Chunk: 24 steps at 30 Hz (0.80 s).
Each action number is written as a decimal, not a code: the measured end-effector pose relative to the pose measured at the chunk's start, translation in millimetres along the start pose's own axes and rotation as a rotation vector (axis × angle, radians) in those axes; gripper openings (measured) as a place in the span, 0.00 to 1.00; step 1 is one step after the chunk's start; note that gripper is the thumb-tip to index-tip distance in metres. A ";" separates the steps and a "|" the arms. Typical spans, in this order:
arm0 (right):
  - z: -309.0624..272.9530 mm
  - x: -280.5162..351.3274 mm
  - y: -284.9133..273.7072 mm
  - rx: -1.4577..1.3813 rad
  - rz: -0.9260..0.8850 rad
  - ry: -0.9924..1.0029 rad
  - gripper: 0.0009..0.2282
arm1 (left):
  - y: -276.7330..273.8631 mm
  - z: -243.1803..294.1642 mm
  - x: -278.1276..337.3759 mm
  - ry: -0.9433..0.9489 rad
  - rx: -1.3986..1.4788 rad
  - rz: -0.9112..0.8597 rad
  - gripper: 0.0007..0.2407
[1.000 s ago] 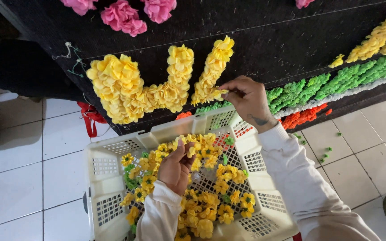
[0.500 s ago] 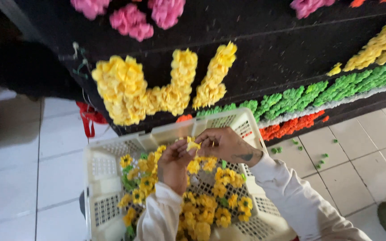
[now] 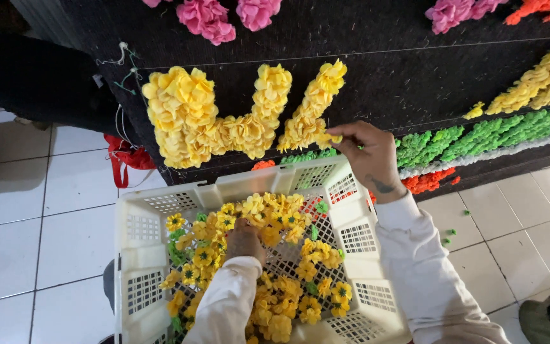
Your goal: Pinning yellow flowers from a crate onto a black board to form letters for a floral sign.
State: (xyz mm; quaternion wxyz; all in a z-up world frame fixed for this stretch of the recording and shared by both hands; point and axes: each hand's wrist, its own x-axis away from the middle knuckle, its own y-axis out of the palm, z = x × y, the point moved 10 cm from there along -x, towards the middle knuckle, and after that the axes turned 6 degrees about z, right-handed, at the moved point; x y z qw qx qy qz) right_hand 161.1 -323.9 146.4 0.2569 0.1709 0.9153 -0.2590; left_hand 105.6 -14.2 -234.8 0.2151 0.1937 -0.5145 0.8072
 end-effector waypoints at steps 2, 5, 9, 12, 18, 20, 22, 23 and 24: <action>1.7 -8.6 7.9 -0.035 -0.033 0.033 0.08 | 15.7 -21.8 -8.9 -0.009 -0.046 0.008 0.04; 1.3 -24.6 19.4 -0.048 -0.065 0.068 0.07 | 20.8 -31.9 -21.8 0.002 -0.080 0.035 0.05; 25.1 -33.9 22.3 -0.119 0.001 0.073 0.10 | -7.6 -13.8 -7.2 0.018 -0.018 0.069 0.15; 38.5 -25.2 26.7 -0.122 0.086 0.070 0.22 | -35.2 8.8 8.0 0.109 0.460 0.176 0.14; -2.3 86.3 111.4 -0.108 -0.631 0.319 0.19 | -132.3 70.9 82.9 0.441 1.198 0.338 0.18; -1.5 104.0 116.3 -0.161 -0.605 0.372 0.13 | -152.4 76.5 111.7 0.440 1.201 0.353 0.18; 3.6 105.4 110.1 -0.206 -0.555 0.401 0.07 | -164.9 83.1 118.6 0.473 1.198 0.374 0.18; 9.3 105.1 106.7 -0.265 -0.538 0.452 0.05 | -163.2 80.6 115.6 0.493 1.222 0.380 0.19; 14.2 105.2 103.3 -0.325 -0.520 0.503 0.04 | -161.8 78.1 113.2 0.513 1.245 0.386 0.21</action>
